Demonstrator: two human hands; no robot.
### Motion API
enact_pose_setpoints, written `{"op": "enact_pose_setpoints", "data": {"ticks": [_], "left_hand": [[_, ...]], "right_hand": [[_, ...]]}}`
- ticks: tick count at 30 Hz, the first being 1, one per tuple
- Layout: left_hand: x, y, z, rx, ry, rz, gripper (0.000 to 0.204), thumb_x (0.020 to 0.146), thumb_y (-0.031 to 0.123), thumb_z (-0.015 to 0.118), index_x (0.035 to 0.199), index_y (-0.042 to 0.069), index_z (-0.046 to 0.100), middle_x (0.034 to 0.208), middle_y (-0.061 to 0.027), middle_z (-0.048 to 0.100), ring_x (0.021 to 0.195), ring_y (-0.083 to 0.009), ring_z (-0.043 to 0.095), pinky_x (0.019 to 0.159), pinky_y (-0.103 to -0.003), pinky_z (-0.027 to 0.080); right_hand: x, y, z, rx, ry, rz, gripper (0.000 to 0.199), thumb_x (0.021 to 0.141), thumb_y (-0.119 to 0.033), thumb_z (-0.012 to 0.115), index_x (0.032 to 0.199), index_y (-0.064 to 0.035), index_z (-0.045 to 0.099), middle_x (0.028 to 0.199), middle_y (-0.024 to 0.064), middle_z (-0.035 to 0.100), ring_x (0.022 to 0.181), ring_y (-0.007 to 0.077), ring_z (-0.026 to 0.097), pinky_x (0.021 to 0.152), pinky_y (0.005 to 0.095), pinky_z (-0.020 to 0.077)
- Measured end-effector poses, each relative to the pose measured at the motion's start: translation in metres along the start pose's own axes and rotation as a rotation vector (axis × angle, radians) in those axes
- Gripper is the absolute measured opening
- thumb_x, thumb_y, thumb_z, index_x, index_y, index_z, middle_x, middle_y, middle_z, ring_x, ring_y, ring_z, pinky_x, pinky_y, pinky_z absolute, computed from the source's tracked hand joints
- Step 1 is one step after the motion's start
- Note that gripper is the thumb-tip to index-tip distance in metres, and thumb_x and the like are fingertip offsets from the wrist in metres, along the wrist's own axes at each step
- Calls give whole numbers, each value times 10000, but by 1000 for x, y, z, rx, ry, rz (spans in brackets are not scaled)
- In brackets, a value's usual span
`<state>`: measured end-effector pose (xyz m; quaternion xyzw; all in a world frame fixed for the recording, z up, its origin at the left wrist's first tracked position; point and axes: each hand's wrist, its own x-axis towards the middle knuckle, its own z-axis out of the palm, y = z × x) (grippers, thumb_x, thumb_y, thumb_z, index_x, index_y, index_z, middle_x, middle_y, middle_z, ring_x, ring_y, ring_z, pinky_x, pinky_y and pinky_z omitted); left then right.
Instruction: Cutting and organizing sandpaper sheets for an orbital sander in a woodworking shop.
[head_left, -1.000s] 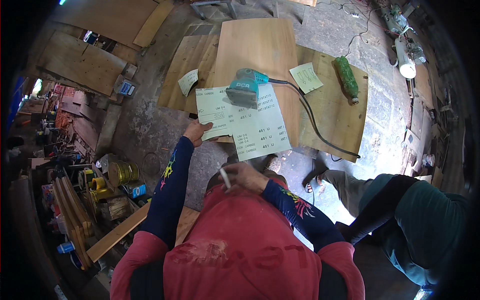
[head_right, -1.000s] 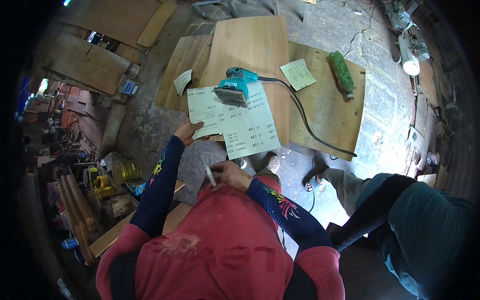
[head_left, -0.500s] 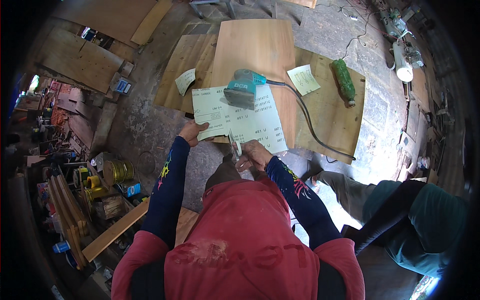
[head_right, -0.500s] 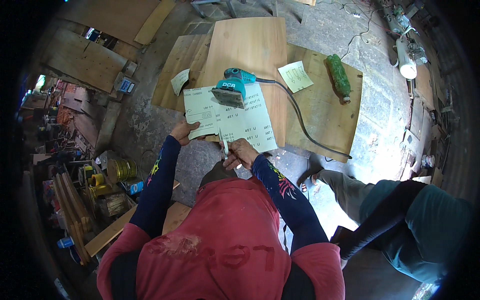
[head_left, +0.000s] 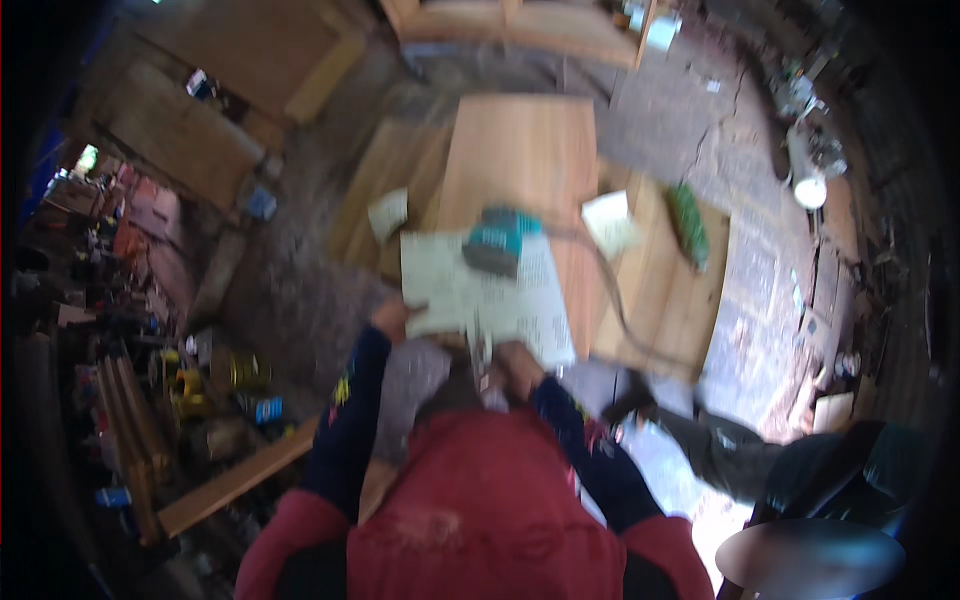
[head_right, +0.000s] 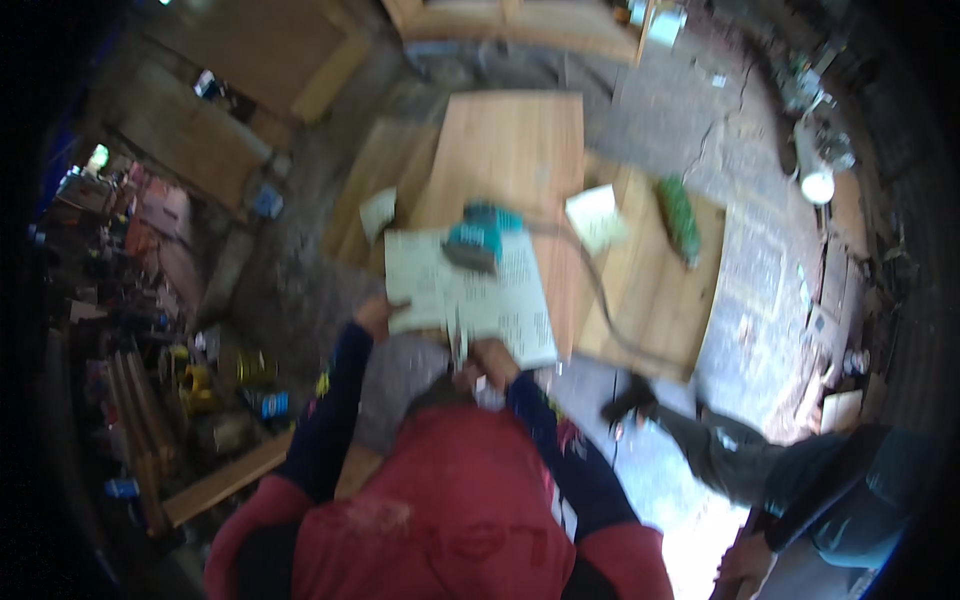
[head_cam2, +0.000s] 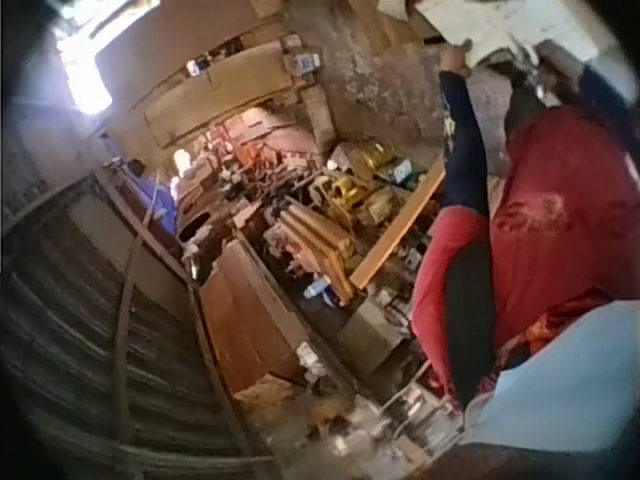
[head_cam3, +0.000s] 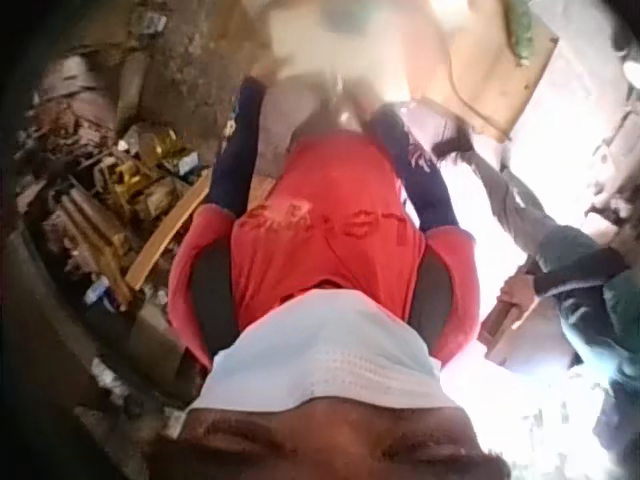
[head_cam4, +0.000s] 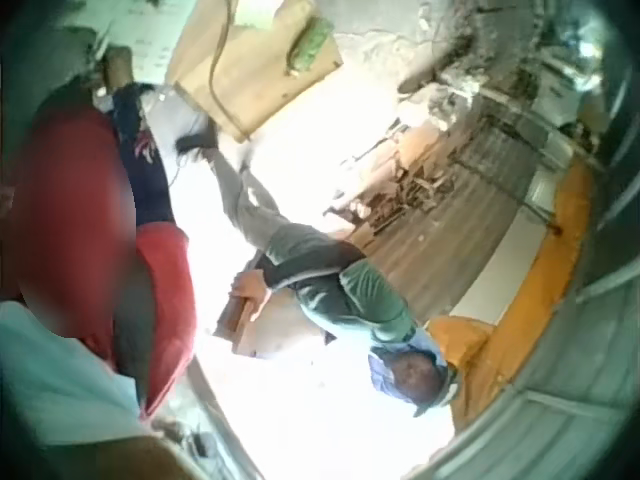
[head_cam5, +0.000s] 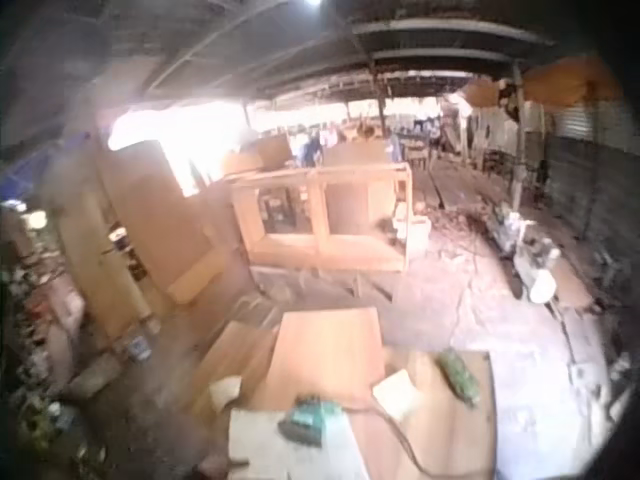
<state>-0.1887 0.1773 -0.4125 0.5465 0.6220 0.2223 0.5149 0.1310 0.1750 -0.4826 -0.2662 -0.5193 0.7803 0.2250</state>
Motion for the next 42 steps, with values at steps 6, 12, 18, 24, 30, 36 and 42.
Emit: {"op": "enact_pose_setpoints", "data": {"ticks": [6,12,18,24,30,36,42], "left_hand": [[18,9,-6,-878,139,-361,344,942,8,607,1277,-24,538,1172,-184,657,957,-348,696,696,-502,624],[8,9,-4,-885,189,-381,345,943,11,606,1276,-32,526,1201,-210,642,959,-356,694,696,-508,628],[-3,11,13,-859,121,-313,388,943,33,604,1323,-4,537,1309,-199,591,1109,-332,644,848,-458,589],[0,-8,5,-845,130,-374,384,951,32,595,1323,-34,527,1254,-169,632,975,-319,693,730,-442,615],[4,16,-2,-846,198,-380,327,951,12,589,1266,-59,537,1178,-209,648,966,-369,692,706,-504,630],[5,15,-2,-854,169,-415,333,973,50,580,1275,-75,513,1192,-219,646,995,-347,690,747,-469,632],[6,12,-1,-856,199,-443,332,949,11,597,1256,-88,518,1199,-231,639,1002,-367,684,719,-500,630]], "right_hand": [[1,-120,15,449,41,501,405,936,-304,664,1158,25,583,807,180,665,551,334,666,518,433,593],[21,-105,16,469,46,556,455,899,-375,727,1001,49,596,789,158,653,545,290,663,525,444,594],[-23,-79,34,436,22,473,340,982,-252,519,1090,66,575,803,206,655,593,328,685,502,476,593],[2,-71,29,517,56,587,352,965,-300,597,1139,2,553,823,186,653,568,306,669,469,433,577],[15,-84,25,507,84,547,455,900,-388,723,1024,27,586,794,147,657,571,273,677,515,416,589],[25,-27,37,649,74,355,318,944,-268,674,1051,25,612,784,133,648,594,269,682,527,426,594],[22,-28,43,528,174,304,290,948,-260,665,1023,18,637,777,102,637,550,200,618,531,400,603]]}}
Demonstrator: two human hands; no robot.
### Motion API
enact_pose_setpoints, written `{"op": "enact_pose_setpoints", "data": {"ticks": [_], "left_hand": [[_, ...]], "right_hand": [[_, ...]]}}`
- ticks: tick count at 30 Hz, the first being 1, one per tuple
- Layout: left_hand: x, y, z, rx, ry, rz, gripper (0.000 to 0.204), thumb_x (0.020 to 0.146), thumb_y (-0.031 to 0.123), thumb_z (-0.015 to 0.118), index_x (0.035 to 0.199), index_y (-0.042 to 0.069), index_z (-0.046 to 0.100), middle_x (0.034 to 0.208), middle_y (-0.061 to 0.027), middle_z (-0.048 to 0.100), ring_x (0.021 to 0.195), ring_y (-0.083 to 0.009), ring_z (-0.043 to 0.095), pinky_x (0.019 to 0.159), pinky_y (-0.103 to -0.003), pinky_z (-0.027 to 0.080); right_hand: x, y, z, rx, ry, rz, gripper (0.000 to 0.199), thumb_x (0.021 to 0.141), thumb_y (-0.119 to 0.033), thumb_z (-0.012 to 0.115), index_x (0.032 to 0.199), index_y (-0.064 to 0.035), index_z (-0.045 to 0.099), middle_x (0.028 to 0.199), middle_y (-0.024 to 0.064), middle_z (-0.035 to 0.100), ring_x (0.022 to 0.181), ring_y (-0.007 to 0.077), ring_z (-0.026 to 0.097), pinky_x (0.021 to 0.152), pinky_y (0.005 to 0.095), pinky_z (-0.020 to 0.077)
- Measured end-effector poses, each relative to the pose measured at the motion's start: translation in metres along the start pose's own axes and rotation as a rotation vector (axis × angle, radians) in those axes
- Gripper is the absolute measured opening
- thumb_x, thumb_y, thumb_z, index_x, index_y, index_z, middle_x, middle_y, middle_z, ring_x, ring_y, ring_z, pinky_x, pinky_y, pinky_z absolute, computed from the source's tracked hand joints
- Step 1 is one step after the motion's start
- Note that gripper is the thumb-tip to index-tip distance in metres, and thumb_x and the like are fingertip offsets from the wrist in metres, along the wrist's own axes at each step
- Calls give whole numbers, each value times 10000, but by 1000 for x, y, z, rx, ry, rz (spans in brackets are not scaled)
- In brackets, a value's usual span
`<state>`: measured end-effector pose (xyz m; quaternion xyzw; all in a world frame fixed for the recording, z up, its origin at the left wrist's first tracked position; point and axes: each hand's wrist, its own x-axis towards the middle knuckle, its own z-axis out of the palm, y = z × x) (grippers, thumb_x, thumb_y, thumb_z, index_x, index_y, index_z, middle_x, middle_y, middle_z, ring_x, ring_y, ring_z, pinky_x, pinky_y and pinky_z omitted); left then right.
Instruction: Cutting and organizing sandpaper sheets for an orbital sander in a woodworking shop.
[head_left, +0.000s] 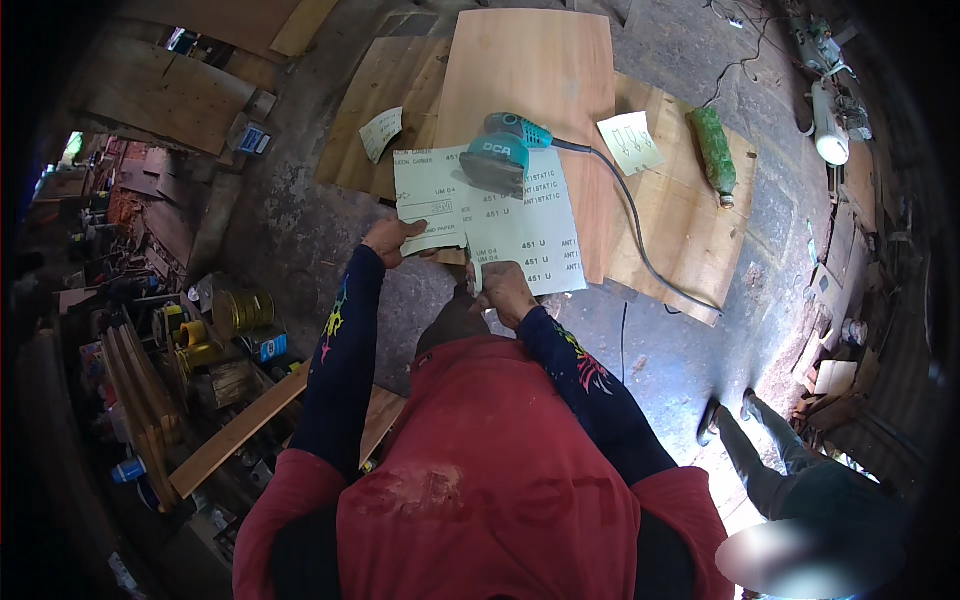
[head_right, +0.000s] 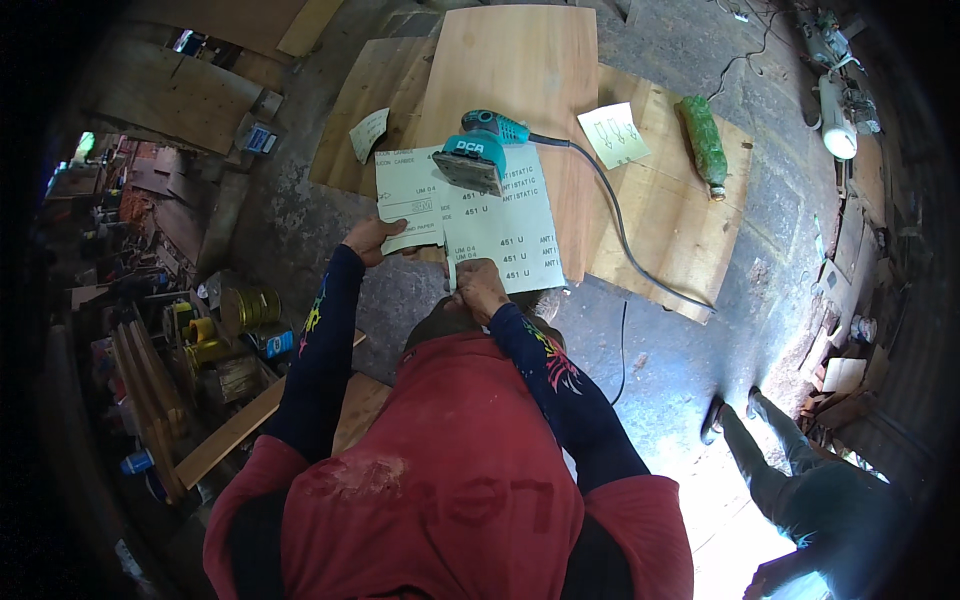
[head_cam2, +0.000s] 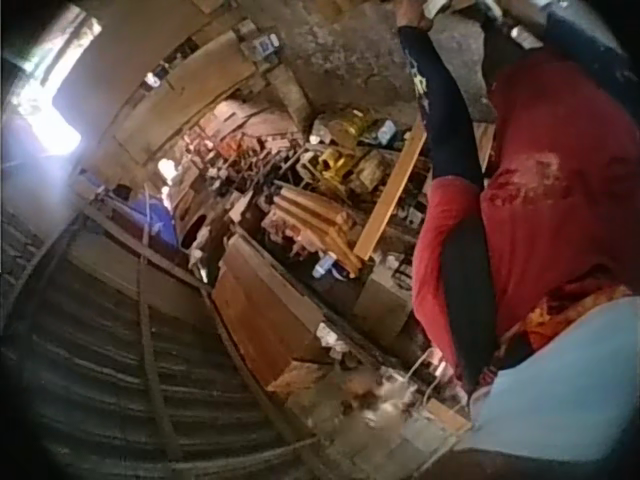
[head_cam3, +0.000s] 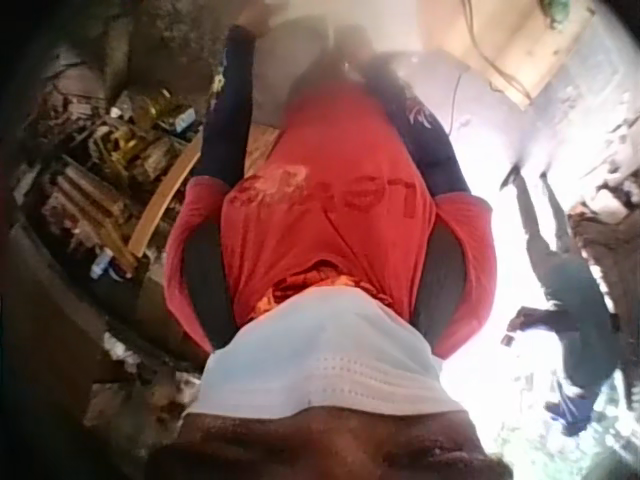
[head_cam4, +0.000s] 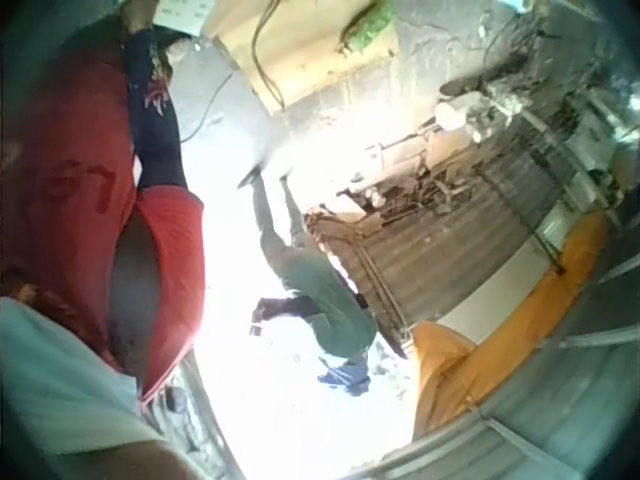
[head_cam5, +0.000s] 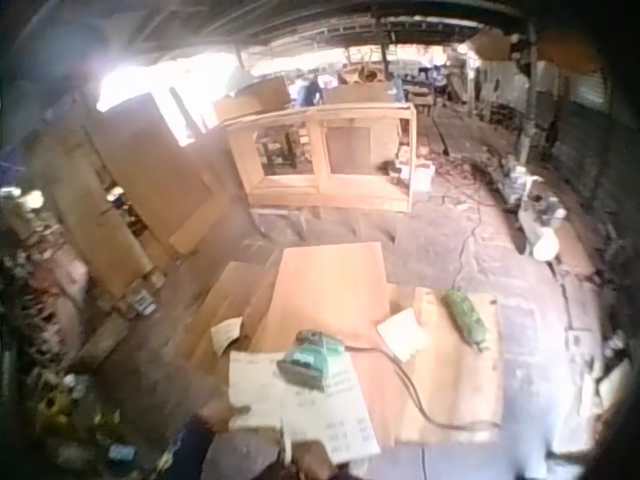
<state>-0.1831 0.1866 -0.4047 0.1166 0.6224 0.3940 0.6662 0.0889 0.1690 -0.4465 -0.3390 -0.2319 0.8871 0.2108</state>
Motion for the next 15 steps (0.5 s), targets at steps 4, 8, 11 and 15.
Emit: {"op": "enact_pose_setpoints", "data": {"ticks": [4,8,11,15], "left_hand": [[-1,-2,-4,-12,-22,-3,342,953,5,588,1274,-77,505,1216,-229,629,1023,-367,677,731,-490,631],[1,-2,-4,-23,-121,9,349,964,18,578,1292,-64,493,1210,-221,628,990,-344,678,731,-455,616],[-5,4,6,-17,-108,10,337,973,33,573,1288,-63,500,1180,-210,641,919,-310,680,697,-417,587],[-3,0,-9,3,-206,95,332,972,23,565,1286,-67,503,1178,-217,642,938,-324,681,712,-433,596]], "right_hand": [[-19,-27,25,-125,99,72,177,931,-121,618,989,45,642,730,101,601,474,181,571,480,378,582],[-1,-54,13,-173,10,19,213,922,-128,580,1039,31,658,744,96,594,538,188,591,515,417,599],[7,-56,12,-186,18,37,254,961,-184,552,1031,38,653,784,113,606,583,225,633,532,433,609],[-10,-67,36,-133,-10,93,312,989,-215,513,1140,43,600,856,130,636,599,228,642,525,427,608]]}}
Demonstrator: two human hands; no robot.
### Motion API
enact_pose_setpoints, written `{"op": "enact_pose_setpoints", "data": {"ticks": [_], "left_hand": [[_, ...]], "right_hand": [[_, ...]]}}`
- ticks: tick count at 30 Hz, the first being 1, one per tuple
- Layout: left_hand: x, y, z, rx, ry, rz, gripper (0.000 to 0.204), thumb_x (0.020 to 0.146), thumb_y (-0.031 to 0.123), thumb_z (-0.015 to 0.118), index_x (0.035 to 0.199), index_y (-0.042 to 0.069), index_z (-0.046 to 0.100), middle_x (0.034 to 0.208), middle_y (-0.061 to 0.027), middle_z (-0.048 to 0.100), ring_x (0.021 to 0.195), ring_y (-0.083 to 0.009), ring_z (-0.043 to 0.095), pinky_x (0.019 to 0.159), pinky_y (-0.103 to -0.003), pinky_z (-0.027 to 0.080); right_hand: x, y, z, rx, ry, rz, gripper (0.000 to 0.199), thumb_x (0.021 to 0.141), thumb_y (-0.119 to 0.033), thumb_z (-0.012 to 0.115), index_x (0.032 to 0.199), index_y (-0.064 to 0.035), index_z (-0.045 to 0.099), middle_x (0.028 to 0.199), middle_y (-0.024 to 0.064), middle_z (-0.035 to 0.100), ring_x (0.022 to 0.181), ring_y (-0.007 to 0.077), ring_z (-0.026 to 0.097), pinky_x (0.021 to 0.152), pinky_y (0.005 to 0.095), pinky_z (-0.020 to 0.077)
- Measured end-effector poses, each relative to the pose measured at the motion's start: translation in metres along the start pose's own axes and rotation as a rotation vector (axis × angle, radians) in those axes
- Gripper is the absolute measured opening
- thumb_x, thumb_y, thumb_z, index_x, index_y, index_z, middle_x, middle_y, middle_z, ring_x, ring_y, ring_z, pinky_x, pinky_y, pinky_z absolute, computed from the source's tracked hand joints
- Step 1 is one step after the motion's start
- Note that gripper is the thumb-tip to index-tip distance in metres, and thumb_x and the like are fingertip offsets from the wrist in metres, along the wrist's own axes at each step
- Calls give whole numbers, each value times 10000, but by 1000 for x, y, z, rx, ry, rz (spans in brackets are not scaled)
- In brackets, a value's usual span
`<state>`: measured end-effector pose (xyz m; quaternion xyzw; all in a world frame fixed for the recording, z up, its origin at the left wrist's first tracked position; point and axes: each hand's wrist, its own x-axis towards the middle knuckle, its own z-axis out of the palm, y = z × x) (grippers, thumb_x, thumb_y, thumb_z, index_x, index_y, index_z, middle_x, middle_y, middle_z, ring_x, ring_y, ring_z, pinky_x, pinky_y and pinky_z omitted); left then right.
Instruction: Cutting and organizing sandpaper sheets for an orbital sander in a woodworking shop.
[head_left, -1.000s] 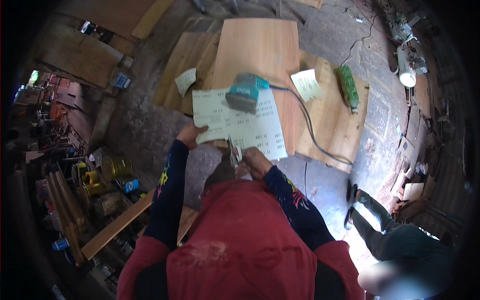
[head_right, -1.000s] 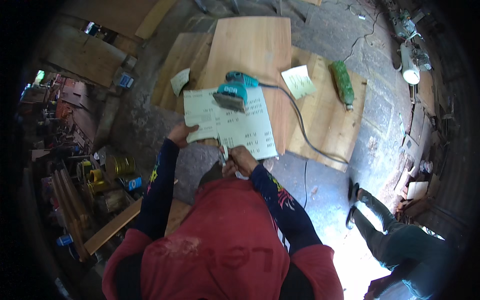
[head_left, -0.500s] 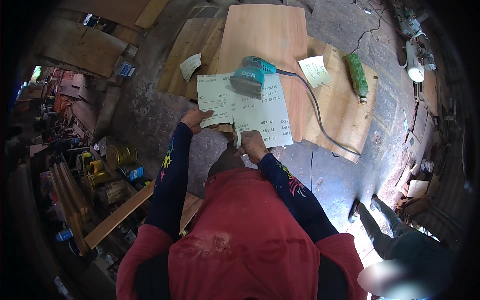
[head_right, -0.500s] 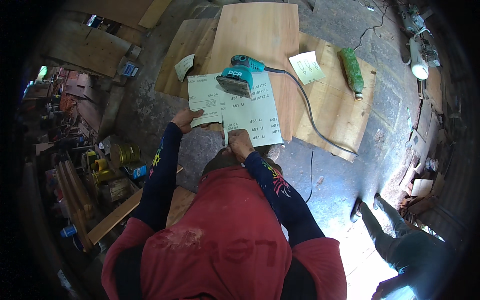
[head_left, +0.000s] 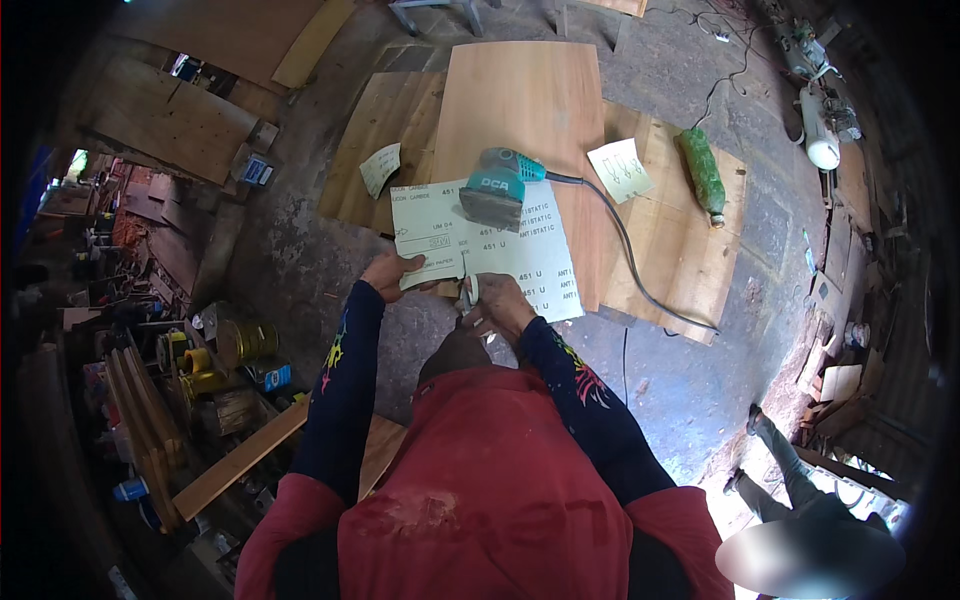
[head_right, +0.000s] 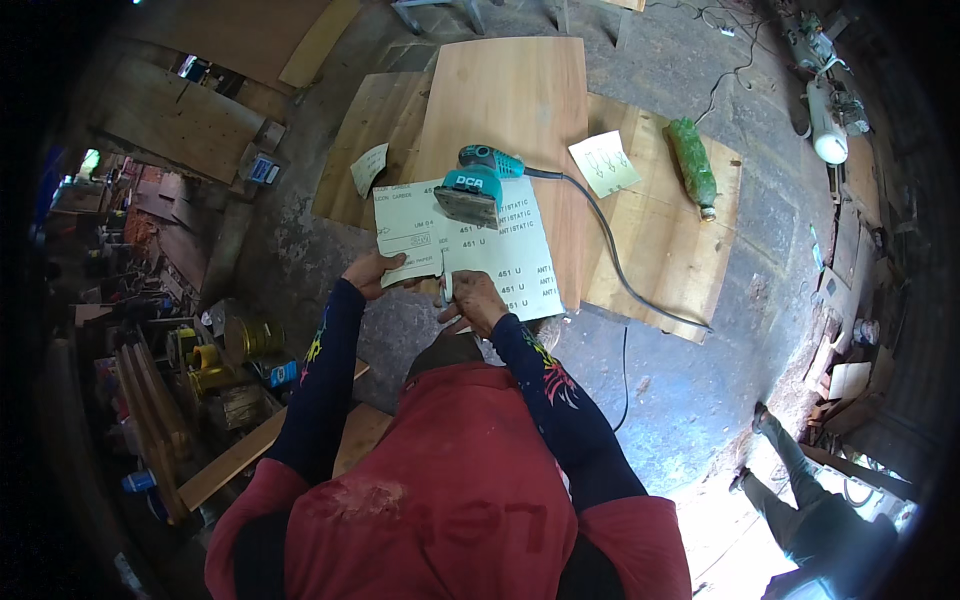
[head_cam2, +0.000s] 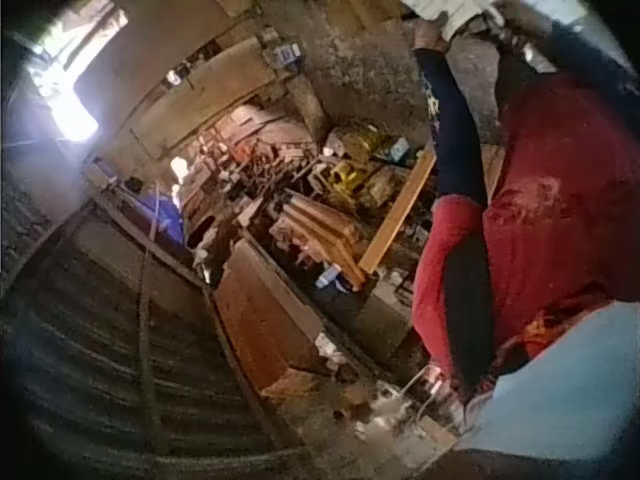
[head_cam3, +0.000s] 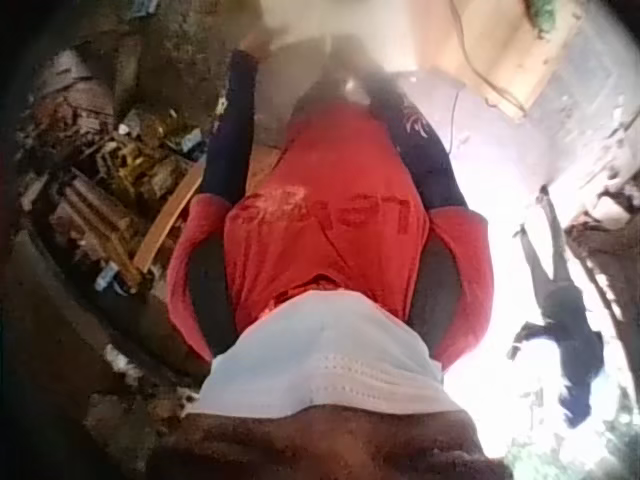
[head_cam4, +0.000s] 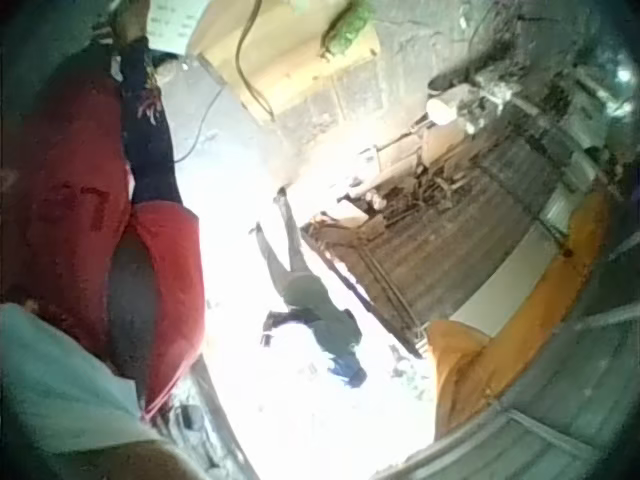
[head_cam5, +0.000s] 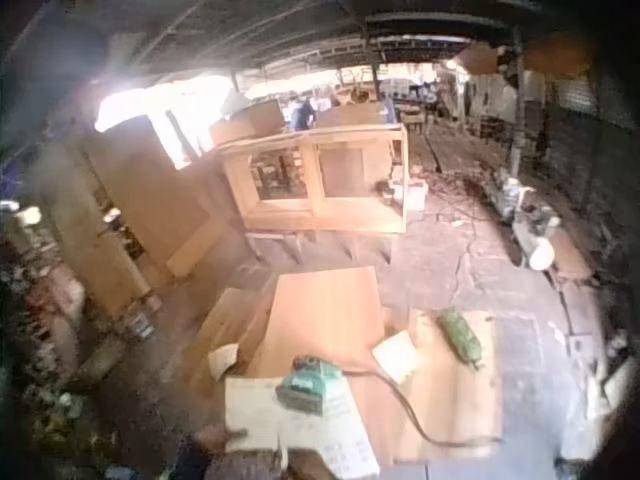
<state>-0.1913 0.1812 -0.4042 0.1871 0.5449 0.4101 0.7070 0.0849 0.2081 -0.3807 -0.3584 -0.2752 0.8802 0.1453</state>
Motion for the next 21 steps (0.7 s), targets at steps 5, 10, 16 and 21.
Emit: {"op": "enact_pose_setpoints", "data": {"ticks": [5,10,16,21], "left_hand": [[-1,6,11,-28,158,-82,347,976,42,570,1298,-66,503,1202,-220,639,1001,-318,683,791,-435,617],[-5,21,14,-12,135,-90,378,942,-7,602,1309,-41,518,1245,-203,627,1070,-329,666,816,-468,619],[-9,22,19,-20,150,-114,368,982,55,570,1327,-51,500,1240,-199,628,1036,-289,675,829,-393,610],[-6,17,11,-13,83,-110,373,981,58,575,1337,-29,505,1278,-183,614,1088,-281,656,892,-397,590]], "right_hand": [[21,24,-9,36,-45,-58,361,983,-255,592,1213,21,561,860,132,659,639,219,656,519,385,593],[30,39,3,-97,123,-264,485,942,-126,598,1368,56,454,868,106,667,661,181,640,502,304,531],[27,0,-6,-52,14,-182,526,908,-55,553,1406,51,421,975,116,664,650,169,627,517,283,523],[35,21,-1,-141,119,-227,442,922,3,487,1358,34,419,927,86,671,646,166,632,493,277,499]]}}
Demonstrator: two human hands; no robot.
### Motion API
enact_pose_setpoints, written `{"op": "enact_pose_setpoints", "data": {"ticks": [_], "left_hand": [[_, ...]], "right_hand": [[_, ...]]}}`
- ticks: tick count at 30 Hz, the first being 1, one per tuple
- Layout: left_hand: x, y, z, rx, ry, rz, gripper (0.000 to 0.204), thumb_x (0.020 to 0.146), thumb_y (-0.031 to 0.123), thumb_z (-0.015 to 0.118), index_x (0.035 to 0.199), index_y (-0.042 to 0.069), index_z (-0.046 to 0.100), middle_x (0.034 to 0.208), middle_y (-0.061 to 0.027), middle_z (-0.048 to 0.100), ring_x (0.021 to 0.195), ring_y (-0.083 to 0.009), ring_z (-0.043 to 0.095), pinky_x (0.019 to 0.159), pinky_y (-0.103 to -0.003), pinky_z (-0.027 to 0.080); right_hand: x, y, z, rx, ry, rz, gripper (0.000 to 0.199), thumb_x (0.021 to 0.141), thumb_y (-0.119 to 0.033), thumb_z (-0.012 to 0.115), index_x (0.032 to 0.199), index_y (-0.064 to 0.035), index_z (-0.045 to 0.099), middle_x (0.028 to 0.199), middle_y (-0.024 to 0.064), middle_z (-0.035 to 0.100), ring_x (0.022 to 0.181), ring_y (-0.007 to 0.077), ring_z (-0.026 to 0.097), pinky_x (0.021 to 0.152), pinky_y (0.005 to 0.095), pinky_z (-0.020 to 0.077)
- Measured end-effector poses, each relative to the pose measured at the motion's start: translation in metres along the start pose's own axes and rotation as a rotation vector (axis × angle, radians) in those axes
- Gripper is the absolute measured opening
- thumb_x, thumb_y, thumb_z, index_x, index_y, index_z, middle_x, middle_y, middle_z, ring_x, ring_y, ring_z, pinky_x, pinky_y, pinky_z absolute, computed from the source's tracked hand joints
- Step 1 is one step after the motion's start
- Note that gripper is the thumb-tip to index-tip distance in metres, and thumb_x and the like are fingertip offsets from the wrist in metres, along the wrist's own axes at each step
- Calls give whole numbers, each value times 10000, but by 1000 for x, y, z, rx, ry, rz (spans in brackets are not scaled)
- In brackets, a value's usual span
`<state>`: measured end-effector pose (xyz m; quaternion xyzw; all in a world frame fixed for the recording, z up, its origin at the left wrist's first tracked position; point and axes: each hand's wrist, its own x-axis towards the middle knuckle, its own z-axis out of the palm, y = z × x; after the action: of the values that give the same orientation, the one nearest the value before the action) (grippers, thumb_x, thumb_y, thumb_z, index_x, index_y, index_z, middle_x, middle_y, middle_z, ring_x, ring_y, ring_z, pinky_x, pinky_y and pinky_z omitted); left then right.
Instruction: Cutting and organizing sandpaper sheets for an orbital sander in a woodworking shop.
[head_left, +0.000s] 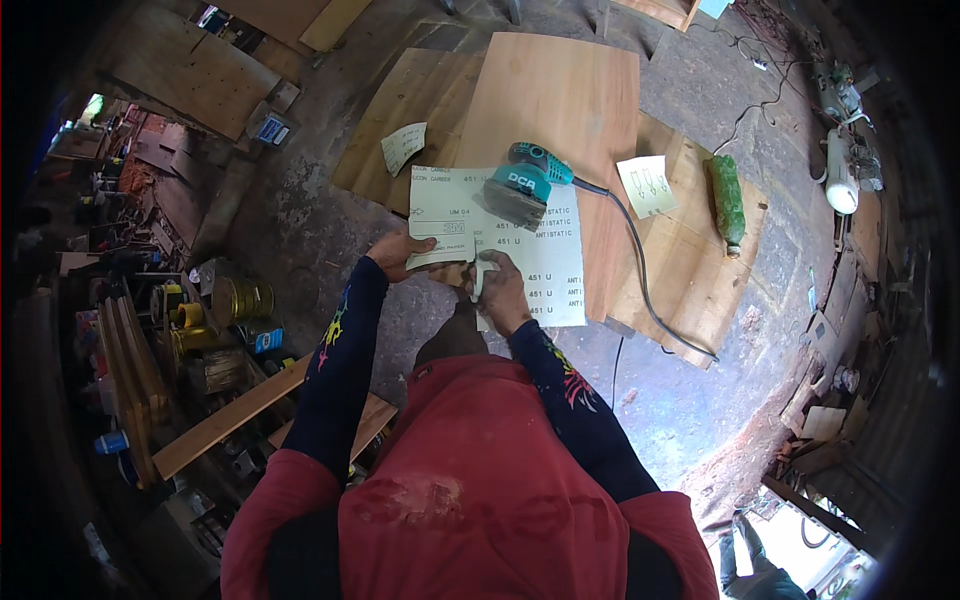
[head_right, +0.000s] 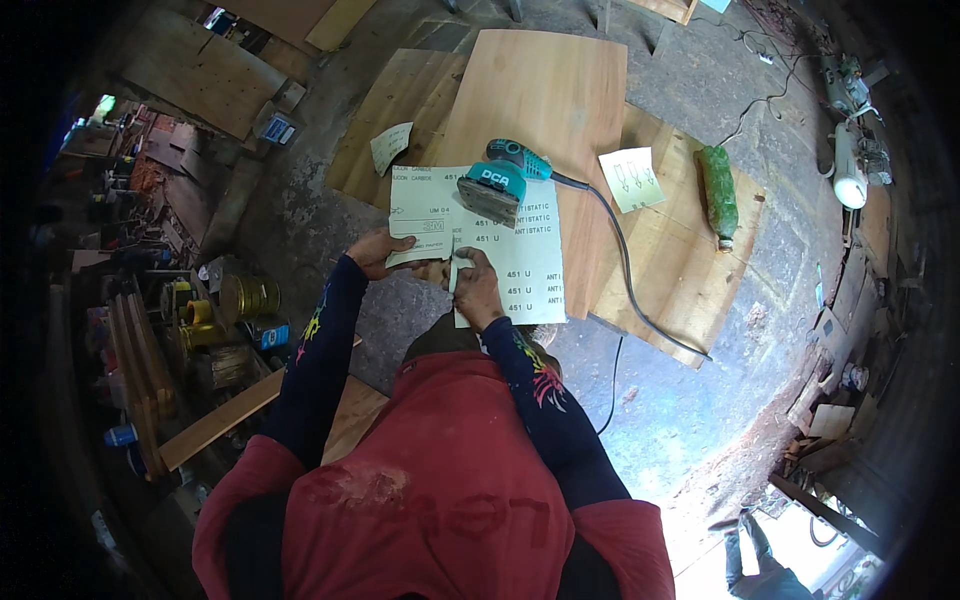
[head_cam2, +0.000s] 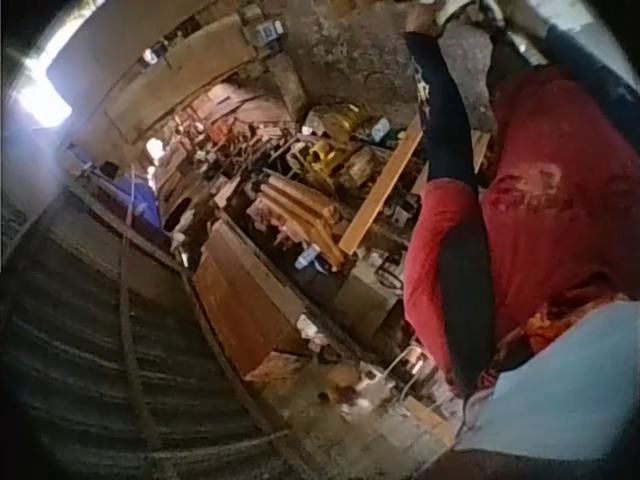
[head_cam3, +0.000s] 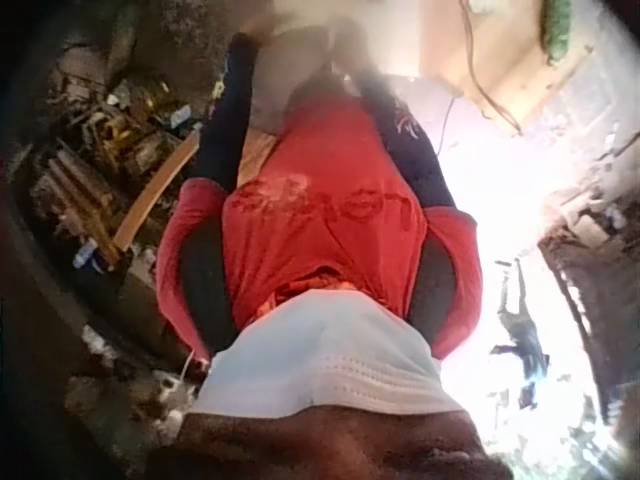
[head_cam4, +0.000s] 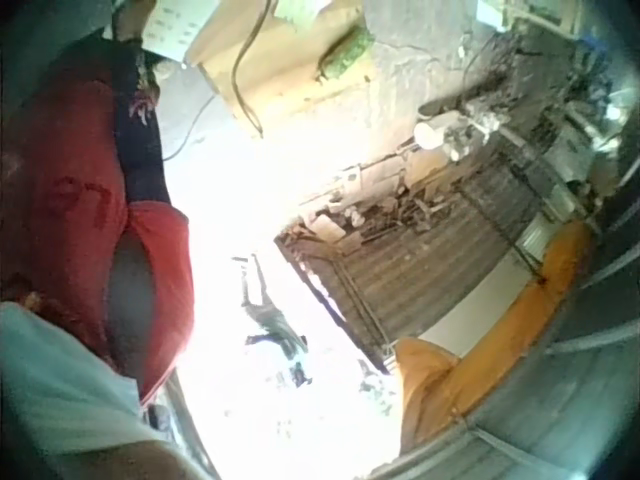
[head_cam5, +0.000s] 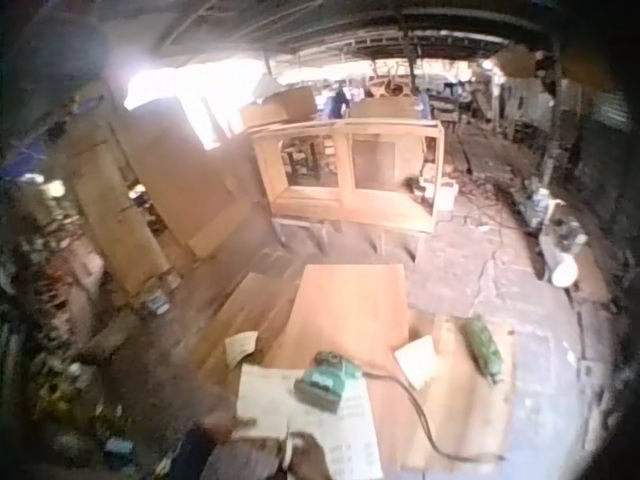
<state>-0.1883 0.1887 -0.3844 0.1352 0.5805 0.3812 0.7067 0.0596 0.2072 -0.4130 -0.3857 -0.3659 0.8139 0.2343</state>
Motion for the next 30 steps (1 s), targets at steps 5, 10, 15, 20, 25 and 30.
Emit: {"op": "enact_pose_setpoints", "data": {"ticks": [5,10,15,20,25,30], "left_hand": [[-6,0,7,-62,-18,16,394,979,55,577,1359,-3,491,1304,-168,606,1142,-277,635,956,-414,564],[2,-6,-7,-46,-18,25,409,976,39,570,1373,8,474,1313,-163,602,1165,-277,625,979,-423,553],[3,-7,-1,-93,4,21,402,974,29,566,1367,14,482,1313,-149,607,1164,-260,621,973,-412,549],[4,-3,-6,-68,10,-39,401,976,25,560,1369,22,483,1310,-141,609,1154,-255,624,964,-395,543],[3,1,-2,-61,24,-21,395,975,35,568,1363,35,493,1309,-131,609,1144,-244,627,955,-383,543],[-4,7,0,-35,9,-29,380,975,57,583,1347,45,501,1280,-114,616,1103,-217,626,911,-368,552]], "right_hand": [[2,-14,-3,-23,40,24,516,963,-186,642,1383,-24,390,824,99,704,631,126,605,512,260,430],[10,-33,-13,-45,-81,77,508,970,-171,598,1383,-28,340,904,123,712,649,124,591,515,241,438],[9,-13,-2,-1,-49,32,425,985,-127,517,1363,-32,348,922,127,701,644,126,589,514,258,464],[15,-9,-3,40,-53,-4,383,995,-66,500,1353,-44,365,911,145,706,646,155,624,497,253,471],[18,3,1,21,-2,-109,426,1009,-104,525,1389,-35,346,861,132,709,603,132,589,487,245,429],[23,-25,-13,38,-43,2,586,1028,-206,546,1491,-14,245,894,139,719,559,91,482,492,236,397]]}}
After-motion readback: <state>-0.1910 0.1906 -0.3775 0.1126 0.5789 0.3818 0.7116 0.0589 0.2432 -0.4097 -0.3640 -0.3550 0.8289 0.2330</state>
